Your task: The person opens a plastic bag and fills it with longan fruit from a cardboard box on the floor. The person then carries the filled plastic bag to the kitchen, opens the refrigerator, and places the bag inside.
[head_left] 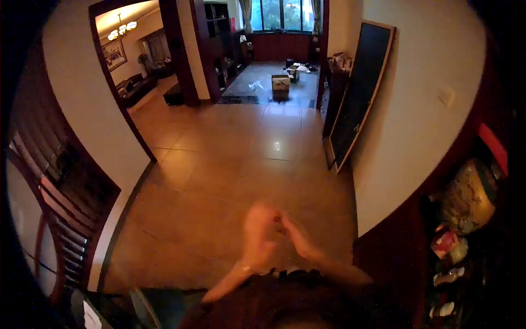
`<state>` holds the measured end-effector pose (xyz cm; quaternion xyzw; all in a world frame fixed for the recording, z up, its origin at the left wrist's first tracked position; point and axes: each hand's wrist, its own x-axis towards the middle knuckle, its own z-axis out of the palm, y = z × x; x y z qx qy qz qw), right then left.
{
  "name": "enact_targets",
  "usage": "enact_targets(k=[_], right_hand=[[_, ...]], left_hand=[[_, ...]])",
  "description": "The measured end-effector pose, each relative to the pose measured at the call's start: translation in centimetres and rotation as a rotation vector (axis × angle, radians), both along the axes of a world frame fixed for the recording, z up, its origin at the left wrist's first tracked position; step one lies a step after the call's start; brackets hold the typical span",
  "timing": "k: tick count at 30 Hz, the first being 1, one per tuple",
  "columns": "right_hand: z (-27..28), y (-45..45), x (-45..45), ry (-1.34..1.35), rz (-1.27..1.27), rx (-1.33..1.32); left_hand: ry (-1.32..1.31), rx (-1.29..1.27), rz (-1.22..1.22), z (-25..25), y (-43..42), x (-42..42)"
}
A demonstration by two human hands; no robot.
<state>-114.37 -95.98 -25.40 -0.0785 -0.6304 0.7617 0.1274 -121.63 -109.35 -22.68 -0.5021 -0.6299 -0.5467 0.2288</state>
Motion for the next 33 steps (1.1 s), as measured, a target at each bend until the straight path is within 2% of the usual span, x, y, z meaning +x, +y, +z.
enact_targets(k=[1,3,6,8,9,10,11,14,15,16,18,21,24,28,33], right_hand=[[0.2,1.9,-1.5,0.003,-0.055,-0.14],[-0.9,5.0,-5.4,0.014,-0.151,-0.319],[-2.1,11.0,-12.1,0.014,-0.203,-0.35],[-0.9,14.8,-17.4,0.006,-0.117,-0.145],[1.5,16.9,-20.1,-0.006,-0.005,0.08],[3.9,19.0,-22.8,0.008,0.093,0.306],[7.9,20.6,-26.1,0.026,0.202,0.54],[19.4,26.4,-32.9,-0.174,0.536,0.448],[21.2,27.6,-35.8,0.115,0.647,0.364],[22.8,29.1,-39.5,0.242,0.755,0.268],[24.3,31.5,-47.1,0.31,0.939,0.121],[23.8,33.2,-56.6,0.315,1.117,0.042],[23.4,37.2,-66.9,0.327,1.15,0.005],[24.6,42.1,-80.9,0.363,1.129,-0.016],[26.5,48.9,-96.9,0.378,1.024,0.019]], left_hand=[[0.146,-0.132,-0.191,1.6,4.4,-2.5],[0.23,-0.307,-0.302,0.2,12.3,-7.7],[0.143,-0.644,-0.172,-5.1,21.6,-18.4],[0.02,-0.421,-0.178,-9.8,26.1,-26.4],[-0.044,-0.304,-0.175,-12.0,28.3,-29.6],[-0.186,-0.33,-0.132,-13.4,29.8,-33.1],[-0.317,-0.345,-0.086,-14.6,29.9,-37.5],[-0.65,-0.441,0.157,-18.0,27.8,-49.5],[-0.76,-0.473,0.268,-19.5,25.5,-52.0],[-0.871,-0.501,0.373,-20.4,23.2,-53.6],[-1.091,-0.536,0.578,-22.1,18.3,-54.1],[-1.378,-0.503,0.798,-24.8,14.0,-54.0],[-1.529,-0.454,0.886,-27.2,16.0,-60.9],[-1.465,-0.403,0.798,-25.7,23.2,-79.6],[-1.268,-0.154,0.547,-18.9,37.5,-106.2]])
